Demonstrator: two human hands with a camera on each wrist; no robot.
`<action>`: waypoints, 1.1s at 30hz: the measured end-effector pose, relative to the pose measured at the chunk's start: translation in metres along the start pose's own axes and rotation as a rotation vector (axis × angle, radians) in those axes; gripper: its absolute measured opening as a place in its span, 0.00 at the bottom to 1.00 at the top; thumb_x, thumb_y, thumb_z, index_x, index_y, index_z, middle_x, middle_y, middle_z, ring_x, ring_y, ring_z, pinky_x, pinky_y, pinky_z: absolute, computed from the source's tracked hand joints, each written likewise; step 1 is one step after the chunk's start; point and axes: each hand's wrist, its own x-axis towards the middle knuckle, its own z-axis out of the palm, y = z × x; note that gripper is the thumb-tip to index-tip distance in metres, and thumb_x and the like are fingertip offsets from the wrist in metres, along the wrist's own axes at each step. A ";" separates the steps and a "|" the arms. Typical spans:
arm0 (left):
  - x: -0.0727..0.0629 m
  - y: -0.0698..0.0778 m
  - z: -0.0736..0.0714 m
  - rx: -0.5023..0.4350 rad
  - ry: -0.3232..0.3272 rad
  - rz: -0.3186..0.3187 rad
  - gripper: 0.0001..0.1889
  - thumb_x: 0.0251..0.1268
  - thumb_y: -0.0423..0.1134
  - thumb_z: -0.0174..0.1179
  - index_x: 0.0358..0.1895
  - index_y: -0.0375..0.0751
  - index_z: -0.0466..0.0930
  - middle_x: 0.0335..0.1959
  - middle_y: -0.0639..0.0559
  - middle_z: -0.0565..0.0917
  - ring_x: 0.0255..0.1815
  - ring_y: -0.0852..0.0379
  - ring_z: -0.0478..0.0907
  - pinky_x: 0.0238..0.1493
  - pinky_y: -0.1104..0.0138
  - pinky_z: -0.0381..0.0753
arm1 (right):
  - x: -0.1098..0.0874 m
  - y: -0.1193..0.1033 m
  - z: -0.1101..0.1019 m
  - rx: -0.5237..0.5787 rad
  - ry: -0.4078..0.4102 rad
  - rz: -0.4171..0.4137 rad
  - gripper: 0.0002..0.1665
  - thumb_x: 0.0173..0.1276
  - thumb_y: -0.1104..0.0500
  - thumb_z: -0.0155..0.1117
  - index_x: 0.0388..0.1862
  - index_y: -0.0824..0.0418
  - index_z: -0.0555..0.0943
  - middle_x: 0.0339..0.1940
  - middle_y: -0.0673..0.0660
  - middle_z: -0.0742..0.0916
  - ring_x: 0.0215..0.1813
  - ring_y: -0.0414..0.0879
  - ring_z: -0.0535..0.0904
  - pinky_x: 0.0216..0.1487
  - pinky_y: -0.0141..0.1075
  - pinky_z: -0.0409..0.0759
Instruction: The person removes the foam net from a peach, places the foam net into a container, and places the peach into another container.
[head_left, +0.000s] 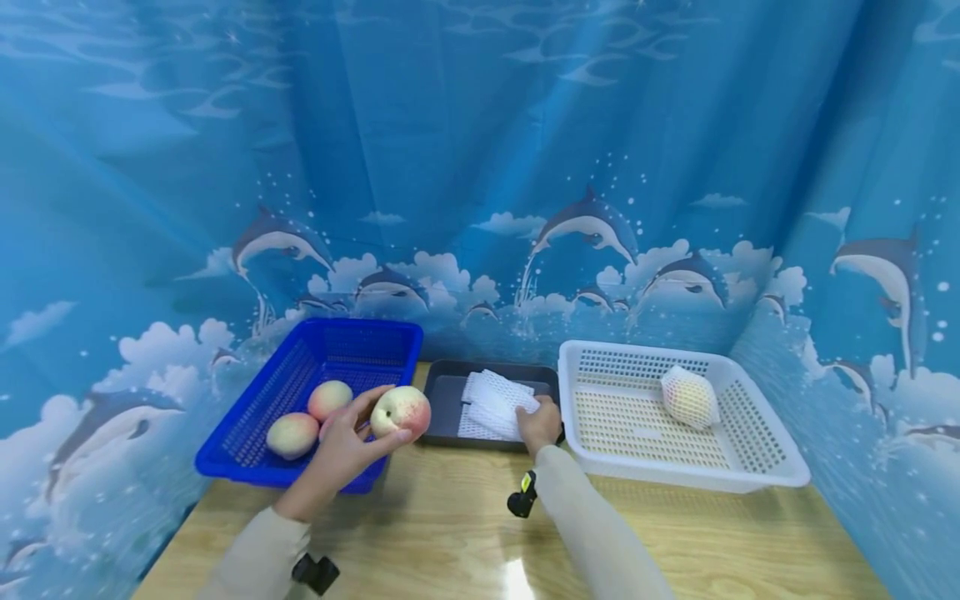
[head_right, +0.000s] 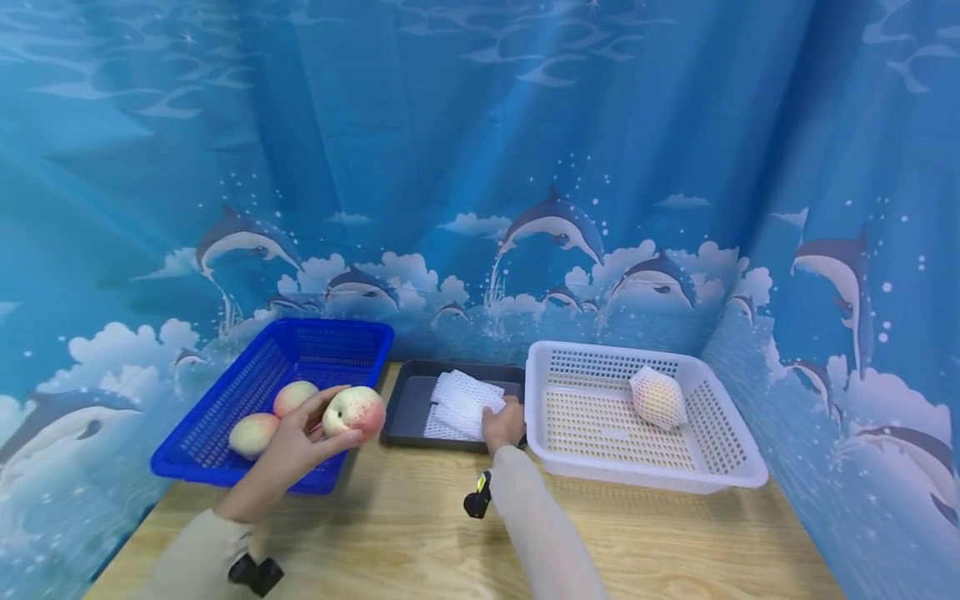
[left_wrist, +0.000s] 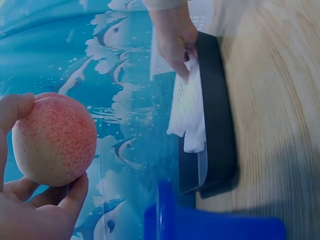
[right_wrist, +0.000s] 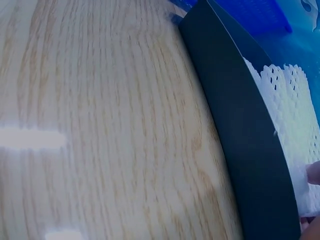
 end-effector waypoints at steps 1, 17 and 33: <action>0.002 0.000 -0.002 0.007 -0.002 0.005 0.36 0.52 0.43 0.73 0.65 0.41 0.69 0.62 0.40 0.75 0.65 0.46 0.69 0.66 0.48 0.69 | 0.000 0.000 0.000 0.003 0.000 -0.003 0.24 0.60 0.60 0.68 0.53 0.71 0.77 0.50 0.69 0.83 0.55 0.62 0.77 0.59 0.53 0.74; 0.034 -0.006 -0.038 0.112 -0.067 -0.037 0.37 0.52 0.48 0.72 0.66 0.42 0.68 0.60 0.41 0.75 0.58 0.44 0.74 0.52 0.57 0.80 | -0.003 0.001 -0.002 0.071 0.011 -0.040 0.29 0.62 0.60 0.67 0.60 0.69 0.72 0.54 0.70 0.80 0.58 0.64 0.74 0.61 0.54 0.72; 0.052 -0.015 -0.053 0.044 -0.087 -0.161 0.43 0.53 0.55 0.69 0.70 0.44 0.61 0.64 0.42 0.71 0.61 0.46 0.70 0.60 0.54 0.74 | -0.001 -0.005 -0.005 0.091 -0.039 -0.094 0.36 0.70 0.53 0.58 0.71 0.67 0.61 0.67 0.68 0.71 0.67 0.62 0.66 0.67 0.55 0.67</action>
